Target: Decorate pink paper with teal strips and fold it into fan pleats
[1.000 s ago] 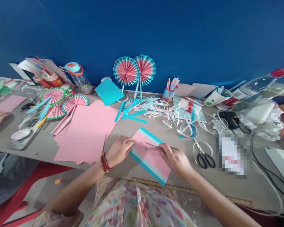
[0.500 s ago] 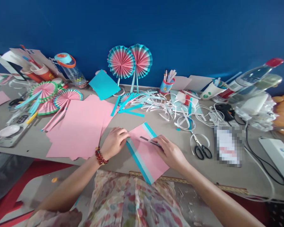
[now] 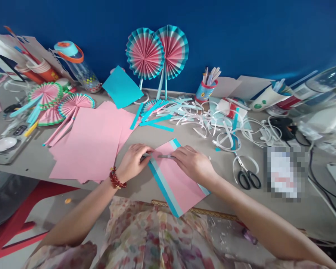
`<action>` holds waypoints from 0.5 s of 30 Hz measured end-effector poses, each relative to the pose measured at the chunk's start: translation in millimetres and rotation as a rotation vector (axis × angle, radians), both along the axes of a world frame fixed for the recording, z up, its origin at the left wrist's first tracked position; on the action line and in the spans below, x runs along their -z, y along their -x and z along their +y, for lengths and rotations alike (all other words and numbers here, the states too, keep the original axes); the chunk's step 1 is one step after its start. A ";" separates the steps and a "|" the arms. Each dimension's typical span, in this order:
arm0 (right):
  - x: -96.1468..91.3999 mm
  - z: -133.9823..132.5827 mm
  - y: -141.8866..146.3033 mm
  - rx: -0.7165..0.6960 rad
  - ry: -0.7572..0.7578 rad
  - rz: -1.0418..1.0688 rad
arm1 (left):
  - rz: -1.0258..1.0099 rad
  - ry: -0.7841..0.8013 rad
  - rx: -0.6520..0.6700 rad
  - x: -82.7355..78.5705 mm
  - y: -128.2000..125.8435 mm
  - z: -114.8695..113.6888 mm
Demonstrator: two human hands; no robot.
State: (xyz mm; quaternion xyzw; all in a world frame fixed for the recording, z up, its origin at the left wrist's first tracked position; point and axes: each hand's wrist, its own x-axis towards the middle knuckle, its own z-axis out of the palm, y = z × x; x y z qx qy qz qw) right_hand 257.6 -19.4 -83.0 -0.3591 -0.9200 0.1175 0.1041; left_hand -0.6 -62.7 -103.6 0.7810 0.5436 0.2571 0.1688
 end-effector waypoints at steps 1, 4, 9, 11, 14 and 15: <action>1.2 1.3 1.4 -0.001 -0.012 0.001 | -0.002 0.006 -0.001 -0.2 -0.2 0.2; 5.5 4.3 3.8 -0.015 -0.020 0.003 | -0.009 0.022 -0.004 -0.6 -0.4 0.1; 8.5 7.7 5.7 -0.060 0.011 0.034 | -0.022 0.015 -0.009 -1.4 0.4 -0.9; 8.0 9.3 6.6 -0.075 0.014 0.037 | -0.016 0.016 -0.010 -0.8 1.0 -0.4; 8.0 11.4 8.0 -0.089 0.011 0.028 | -0.009 0.031 -0.019 1.0 1.8 0.6; 8.4 11.8 8.4 -0.095 0.011 0.031 | -0.009 0.036 -0.021 1.6 2.0 0.8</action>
